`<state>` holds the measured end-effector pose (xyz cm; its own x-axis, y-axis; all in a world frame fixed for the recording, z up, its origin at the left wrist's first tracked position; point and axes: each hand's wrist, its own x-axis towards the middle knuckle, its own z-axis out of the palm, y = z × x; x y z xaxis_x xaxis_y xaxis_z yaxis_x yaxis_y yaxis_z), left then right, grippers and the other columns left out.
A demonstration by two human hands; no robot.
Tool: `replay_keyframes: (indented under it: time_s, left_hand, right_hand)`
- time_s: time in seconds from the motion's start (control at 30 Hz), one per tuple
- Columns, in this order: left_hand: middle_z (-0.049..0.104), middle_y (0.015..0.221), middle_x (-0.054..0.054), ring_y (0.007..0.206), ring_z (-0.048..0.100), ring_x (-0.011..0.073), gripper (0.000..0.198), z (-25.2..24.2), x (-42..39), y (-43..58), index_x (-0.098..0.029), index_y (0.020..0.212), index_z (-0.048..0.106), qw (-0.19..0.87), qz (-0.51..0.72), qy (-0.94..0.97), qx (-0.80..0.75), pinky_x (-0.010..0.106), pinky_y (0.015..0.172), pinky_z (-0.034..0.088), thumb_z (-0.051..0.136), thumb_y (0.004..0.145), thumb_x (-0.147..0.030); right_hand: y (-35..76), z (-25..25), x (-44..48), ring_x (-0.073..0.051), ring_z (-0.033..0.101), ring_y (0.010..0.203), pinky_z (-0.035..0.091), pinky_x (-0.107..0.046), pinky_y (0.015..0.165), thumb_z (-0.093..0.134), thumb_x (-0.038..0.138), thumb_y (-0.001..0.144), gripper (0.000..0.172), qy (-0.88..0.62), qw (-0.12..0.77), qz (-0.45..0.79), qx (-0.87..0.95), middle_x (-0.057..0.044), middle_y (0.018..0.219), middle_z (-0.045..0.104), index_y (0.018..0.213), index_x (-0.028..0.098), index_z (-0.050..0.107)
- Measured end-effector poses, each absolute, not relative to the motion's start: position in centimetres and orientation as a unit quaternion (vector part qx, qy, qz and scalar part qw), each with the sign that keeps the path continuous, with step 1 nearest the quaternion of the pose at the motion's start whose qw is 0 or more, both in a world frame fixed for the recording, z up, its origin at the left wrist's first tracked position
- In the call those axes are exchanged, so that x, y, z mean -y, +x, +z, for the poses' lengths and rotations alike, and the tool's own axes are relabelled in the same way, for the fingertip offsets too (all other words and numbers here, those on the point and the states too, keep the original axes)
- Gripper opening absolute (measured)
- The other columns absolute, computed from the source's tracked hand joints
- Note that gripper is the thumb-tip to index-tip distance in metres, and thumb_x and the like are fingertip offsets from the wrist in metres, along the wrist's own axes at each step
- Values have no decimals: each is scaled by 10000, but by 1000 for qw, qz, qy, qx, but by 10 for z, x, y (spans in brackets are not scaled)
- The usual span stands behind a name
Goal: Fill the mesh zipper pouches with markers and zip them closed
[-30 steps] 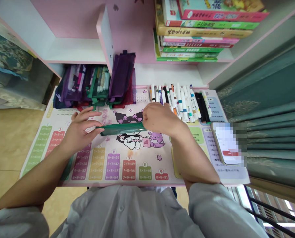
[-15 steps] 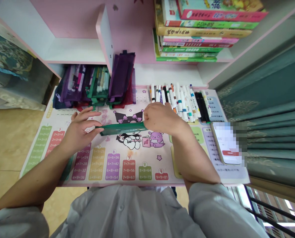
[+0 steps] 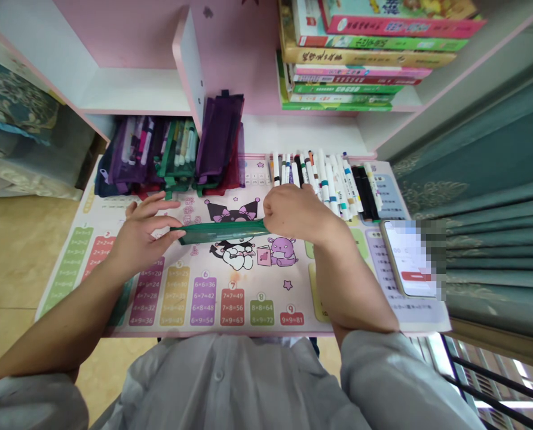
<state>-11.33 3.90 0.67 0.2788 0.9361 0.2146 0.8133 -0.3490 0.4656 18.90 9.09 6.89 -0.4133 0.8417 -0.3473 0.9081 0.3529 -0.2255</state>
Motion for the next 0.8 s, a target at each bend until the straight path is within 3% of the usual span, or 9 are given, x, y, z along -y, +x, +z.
replay_keyframes:
  time_s: [0.17, 0.4, 0.8]
  left_hand:
    - [680, 1256, 39, 1365, 472, 326, 146, 8, -39, -113, -271, 764, 714, 133, 233, 785, -559, 620, 1130, 232, 636, 866, -341]
    - [675, 1264, 29, 1357, 474, 344, 148, 10, -40, -115, -269, 763, 720, 132, 219, 783, -567, 618, 1131, 229, 639, 855, -351]
    - [676, 1272, 36, 1364, 466, 331, 134, 11, -40, -115, -265, 763, 705, 138, 211, 777, -577, 626, 1141, 208, 635, 844, -345]
  right_hand:
    - [192, 69, -92, -249, 561, 838, 391, -420, 813, 508, 264, 730, 181, 542, 97, -185, -814, -48, 700, 590, 555, 225, 528]
    - [203, 63, -94, -294, 568, 980, 398, -474, 879, 522, 328, 733, 166, 547, 63, -192, -812, -66, 808, 656, 626, 237, 611]
    - [206, 63, -95, -289, 590, 905, 396, -485, 890, 578, 276, 737, 178, 566, 63, -184, -801, -54, 763, 640, 568, 230, 547]
